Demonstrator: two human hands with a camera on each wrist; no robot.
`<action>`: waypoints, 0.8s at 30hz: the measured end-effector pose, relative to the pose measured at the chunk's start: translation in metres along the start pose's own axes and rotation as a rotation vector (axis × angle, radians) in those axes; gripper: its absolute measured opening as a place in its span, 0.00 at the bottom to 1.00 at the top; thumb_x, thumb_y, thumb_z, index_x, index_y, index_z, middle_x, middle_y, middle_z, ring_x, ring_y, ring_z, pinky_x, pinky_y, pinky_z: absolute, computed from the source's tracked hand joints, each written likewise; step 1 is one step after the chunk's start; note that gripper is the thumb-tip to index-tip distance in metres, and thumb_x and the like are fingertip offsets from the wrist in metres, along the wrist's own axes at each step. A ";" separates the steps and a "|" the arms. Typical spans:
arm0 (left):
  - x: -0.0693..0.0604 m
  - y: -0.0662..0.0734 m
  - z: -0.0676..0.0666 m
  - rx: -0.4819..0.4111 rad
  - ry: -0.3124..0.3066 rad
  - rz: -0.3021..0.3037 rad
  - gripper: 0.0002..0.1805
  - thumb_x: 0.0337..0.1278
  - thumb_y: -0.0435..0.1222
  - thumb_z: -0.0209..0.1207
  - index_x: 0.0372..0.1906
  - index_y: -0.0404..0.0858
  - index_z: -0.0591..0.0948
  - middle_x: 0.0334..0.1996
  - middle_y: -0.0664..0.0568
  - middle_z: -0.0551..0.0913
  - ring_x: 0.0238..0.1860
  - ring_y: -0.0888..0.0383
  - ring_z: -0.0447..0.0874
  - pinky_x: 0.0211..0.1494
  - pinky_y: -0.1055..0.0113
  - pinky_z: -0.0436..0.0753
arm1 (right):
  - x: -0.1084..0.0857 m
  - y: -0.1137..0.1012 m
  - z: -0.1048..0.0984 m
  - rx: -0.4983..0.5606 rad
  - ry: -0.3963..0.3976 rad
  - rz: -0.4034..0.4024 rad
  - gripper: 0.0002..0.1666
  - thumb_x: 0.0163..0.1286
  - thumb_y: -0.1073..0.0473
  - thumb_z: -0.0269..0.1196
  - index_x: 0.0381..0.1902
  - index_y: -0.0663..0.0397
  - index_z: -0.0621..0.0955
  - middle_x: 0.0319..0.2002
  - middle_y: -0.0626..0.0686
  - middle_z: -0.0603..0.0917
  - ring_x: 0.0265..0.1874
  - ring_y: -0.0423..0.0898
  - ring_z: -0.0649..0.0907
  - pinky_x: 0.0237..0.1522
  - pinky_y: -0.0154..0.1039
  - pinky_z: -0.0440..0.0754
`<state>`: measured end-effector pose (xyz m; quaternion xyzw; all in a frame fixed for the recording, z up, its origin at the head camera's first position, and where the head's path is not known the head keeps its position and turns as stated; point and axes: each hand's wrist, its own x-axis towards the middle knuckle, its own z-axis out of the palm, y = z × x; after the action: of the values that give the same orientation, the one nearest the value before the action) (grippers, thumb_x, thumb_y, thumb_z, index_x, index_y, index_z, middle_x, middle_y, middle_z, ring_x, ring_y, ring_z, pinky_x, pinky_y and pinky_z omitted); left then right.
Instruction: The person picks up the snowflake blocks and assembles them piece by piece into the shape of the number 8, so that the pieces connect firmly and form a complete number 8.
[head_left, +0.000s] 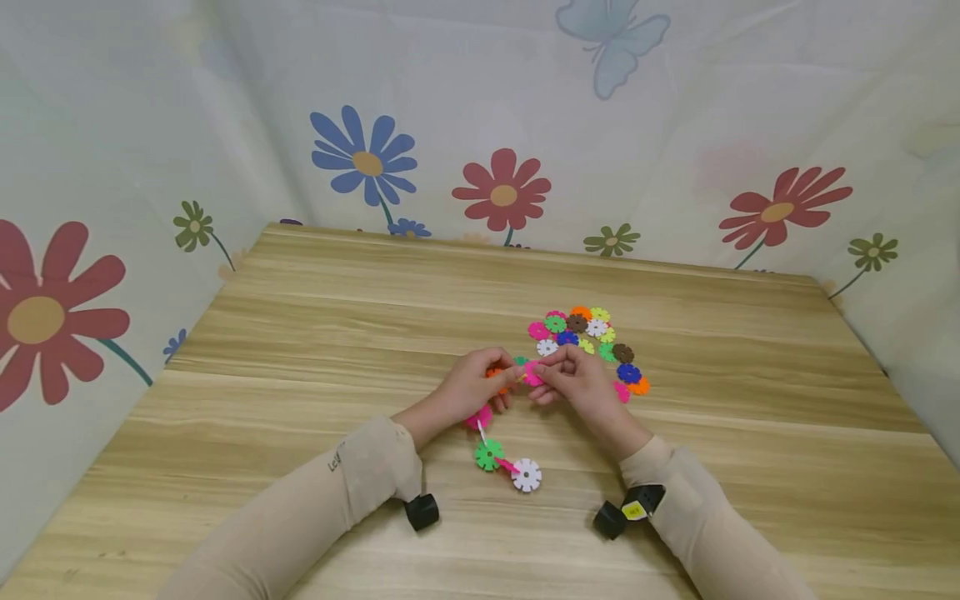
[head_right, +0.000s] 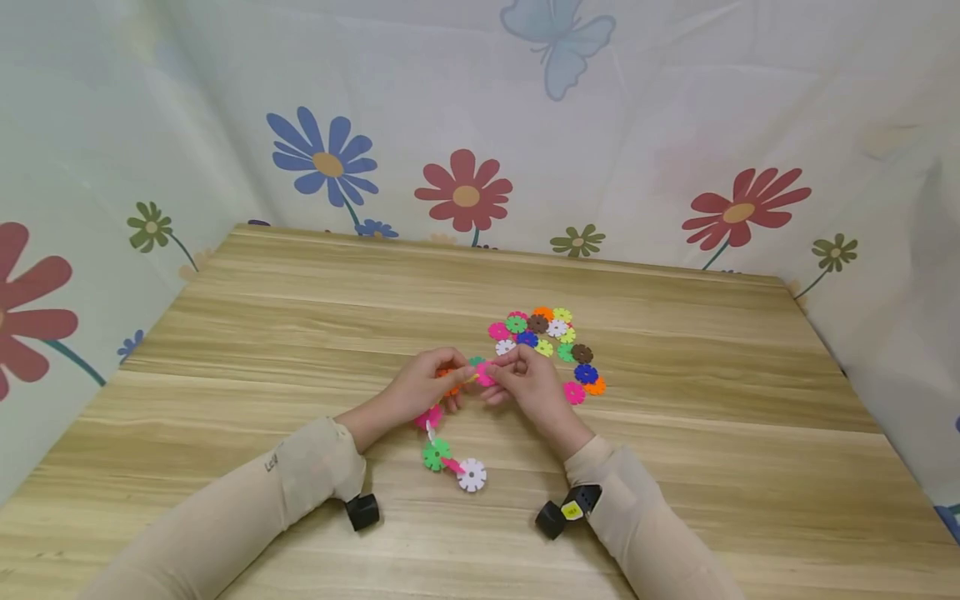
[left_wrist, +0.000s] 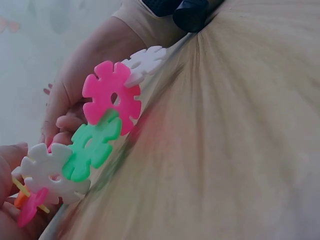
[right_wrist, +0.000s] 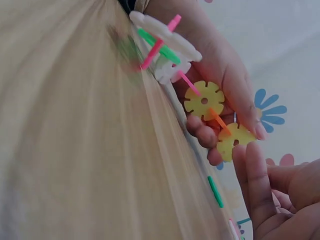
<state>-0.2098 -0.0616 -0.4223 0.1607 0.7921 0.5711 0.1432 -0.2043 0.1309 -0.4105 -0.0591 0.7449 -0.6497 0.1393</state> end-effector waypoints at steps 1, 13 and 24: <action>0.001 0.000 0.001 -0.030 -0.002 -0.007 0.12 0.68 0.39 0.54 0.43 0.32 0.77 0.31 0.43 0.83 0.20 0.61 0.80 0.28 0.65 0.83 | 0.000 0.000 0.000 0.018 0.003 0.000 0.11 0.70 0.69 0.55 0.47 0.72 0.70 0.32 0.51 0.84 0.24 0.41 0.86 0.32 0.35 0.86; 0.003 0.003 0.003 -0.191 0.055 -0.059 0.13 0.63 0.34 0.59 0.49 0.31 0.76 0.31 0.41 0.83 0.21 0.58 0.83 0.31 0.62 0.86 | -0.002 0.001 0.002 0.065 -0.031 -0.026 0.08 0.70 0.70 0.55 0.43 0.69 0.69 0.34 0.50 0.83 0.25 0.40 0.86 0.33 0.34 0.86; 0.002 0.003 0.002 -0.171 0.031 -0.049 0.17 0.64 0.36 0.59 0.53 0.33 0.76 0.30 0.40 0.84 0.22 0.58 0.84 0.33 0.62 0.86 | 0.000 0.001 0.005 0.098 -0.037 -0.063 0.07 0.69 0.71 0.56 0.42 0.69 0.70 0.31 0.49 0.83 0.24 0.40 0.85 0.31 0.34 0.85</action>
<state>-0.2103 -0.0583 -0.4201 0.1198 0.7462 0.6354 0.1581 -0.2029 0.1264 -0.4121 -0.0878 0.7073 -0.6883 0.1353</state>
